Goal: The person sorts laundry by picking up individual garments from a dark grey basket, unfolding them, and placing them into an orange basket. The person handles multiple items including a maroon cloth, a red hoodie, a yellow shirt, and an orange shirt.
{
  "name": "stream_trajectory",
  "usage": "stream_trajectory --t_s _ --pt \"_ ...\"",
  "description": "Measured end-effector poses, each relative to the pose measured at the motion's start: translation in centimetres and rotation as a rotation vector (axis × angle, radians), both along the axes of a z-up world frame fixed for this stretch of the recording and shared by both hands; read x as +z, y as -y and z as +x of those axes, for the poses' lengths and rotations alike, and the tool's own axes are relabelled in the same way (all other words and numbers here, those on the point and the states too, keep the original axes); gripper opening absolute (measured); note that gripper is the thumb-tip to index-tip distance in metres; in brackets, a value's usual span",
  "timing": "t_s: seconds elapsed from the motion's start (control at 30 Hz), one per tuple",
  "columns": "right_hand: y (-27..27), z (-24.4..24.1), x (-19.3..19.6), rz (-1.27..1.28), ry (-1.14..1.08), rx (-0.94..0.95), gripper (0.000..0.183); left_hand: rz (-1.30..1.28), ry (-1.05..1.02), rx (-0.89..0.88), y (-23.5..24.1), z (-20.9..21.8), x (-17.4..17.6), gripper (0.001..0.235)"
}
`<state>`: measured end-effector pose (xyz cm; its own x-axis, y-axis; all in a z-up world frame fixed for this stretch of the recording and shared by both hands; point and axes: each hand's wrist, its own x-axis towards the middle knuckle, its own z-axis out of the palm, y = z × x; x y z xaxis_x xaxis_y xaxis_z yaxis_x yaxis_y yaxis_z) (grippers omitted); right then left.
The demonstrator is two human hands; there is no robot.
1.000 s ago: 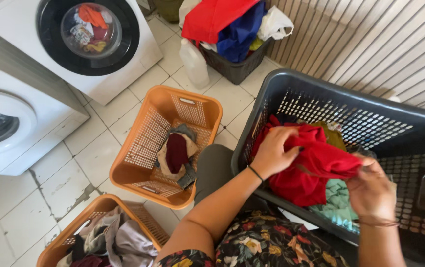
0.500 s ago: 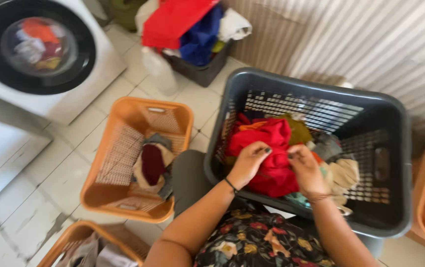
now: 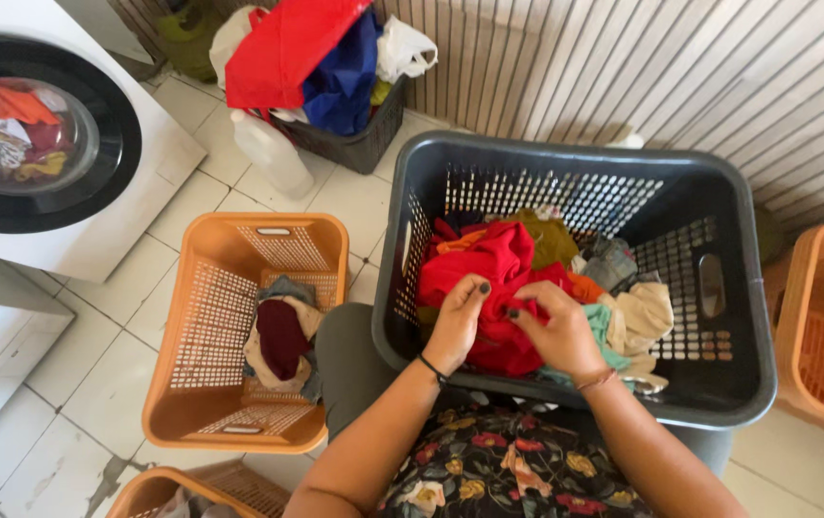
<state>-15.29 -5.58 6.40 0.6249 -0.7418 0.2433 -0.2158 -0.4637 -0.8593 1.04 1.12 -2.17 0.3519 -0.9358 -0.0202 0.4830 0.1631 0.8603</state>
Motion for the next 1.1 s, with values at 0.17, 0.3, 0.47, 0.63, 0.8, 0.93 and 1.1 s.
stream_trajectory --t_s 0.17,0.3,0.47,0.63,0.8,0.93,1.1 --pt "1.8 -1.3 -6.1 0.899 0.555 0.028 0.015 -0.001 0.058 -0.035 0.2 0.5 0.2 0.018" --pt "2.4 -1.1 -6.8 0.845 0.502 0.018 0.011 0.002 0.147 -0.017 0.2 0.4 0.8 0.020" --pt "0.4 -1.3 0.4 -0.289 0.078 -0.105 0.021 0.098 0.359 0.093 -0.2 0.4 1.6 0.018" --pt "-0.7 -0.1 5.9 -0.812 -0.122 -0.026 0.030 0.059 0.417 0.081 -0.3 0.1 1.8 0.017" --pt "-0.3 -0.1 3.5 -0.672 -0.170 -0.039 0.017 0.056 0.310 0.036 -0.4 0.1 1.0 0.020" --pt "0.5 -0.4 0.5 0.063 -0.035 -0.018 0.013 0.112 0.198 0.001 -0.4 0.8 -0.3 0.019" --pt "0.5 -0.7 2.0 -0.384 -0.022 0.091 0.015 0.170 0.149 0.016 -0.1 1.0 -1.3 0.020"
